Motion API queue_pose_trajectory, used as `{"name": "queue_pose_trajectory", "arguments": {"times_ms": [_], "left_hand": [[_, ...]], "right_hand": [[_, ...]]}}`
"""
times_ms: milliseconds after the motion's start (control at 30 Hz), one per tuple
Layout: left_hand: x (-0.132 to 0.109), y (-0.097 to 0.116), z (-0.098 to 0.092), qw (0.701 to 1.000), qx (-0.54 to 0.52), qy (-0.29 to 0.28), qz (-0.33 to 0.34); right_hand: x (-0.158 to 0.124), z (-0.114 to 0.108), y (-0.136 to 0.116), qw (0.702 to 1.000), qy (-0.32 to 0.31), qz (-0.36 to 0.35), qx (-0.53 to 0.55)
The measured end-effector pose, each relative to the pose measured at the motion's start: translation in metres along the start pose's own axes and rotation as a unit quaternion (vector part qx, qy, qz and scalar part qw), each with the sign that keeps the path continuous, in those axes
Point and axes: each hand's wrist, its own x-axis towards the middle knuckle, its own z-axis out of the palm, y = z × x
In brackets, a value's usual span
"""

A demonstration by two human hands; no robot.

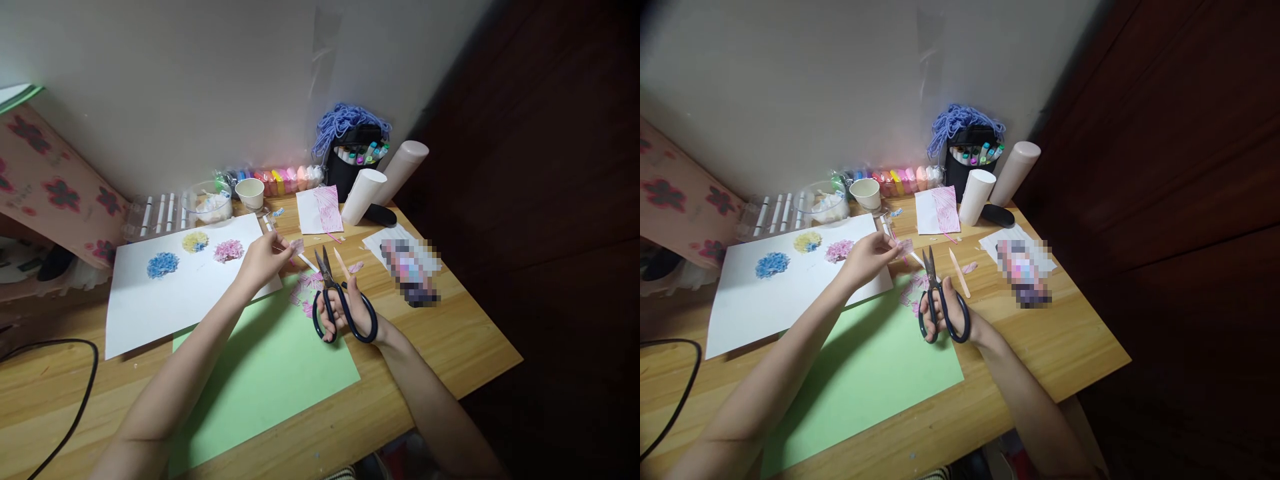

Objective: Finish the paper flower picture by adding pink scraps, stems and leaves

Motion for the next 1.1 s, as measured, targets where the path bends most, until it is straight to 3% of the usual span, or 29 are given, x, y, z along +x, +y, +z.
{"name": "queue_pose_trajectory", "arguments": {"times_ms": [100, 233, 500, 900, 1100], "left_hand": [[0.000, 0.006, -0.001, 0.988, -0.155, -0.013, -0.012], [-0.003, 0.013, 0.000, 0.969, -0.238, -0.050, -0.037], [-0.008, 0.020, 0.003, 0.970, -0.218, -0.097, -0.047], [-0.008, 0.018, 0.003, 0.965, -0.232, -0.113, -0.044], [-0.008, 0.017, 0.000, 0.963, -0.231, -0.140, 0.004]], "right_hand": [[0.000, 0.003, 0.009, 0.999, -0.024, -0.031, -0.019], [0.000, 0.007, 0.016, 0.995, -0.048, -0.073, -0.050], [0.001, 0.011, 0.021, 0.990, -0.014, -0.120, -0.079], [0.003, 0.015, 0.024, 0.979, 0.024, -0.154, -0.133], [0.003, 0.013, 0.027, 0.974, 0.029, -0.166, -0.151]]}}
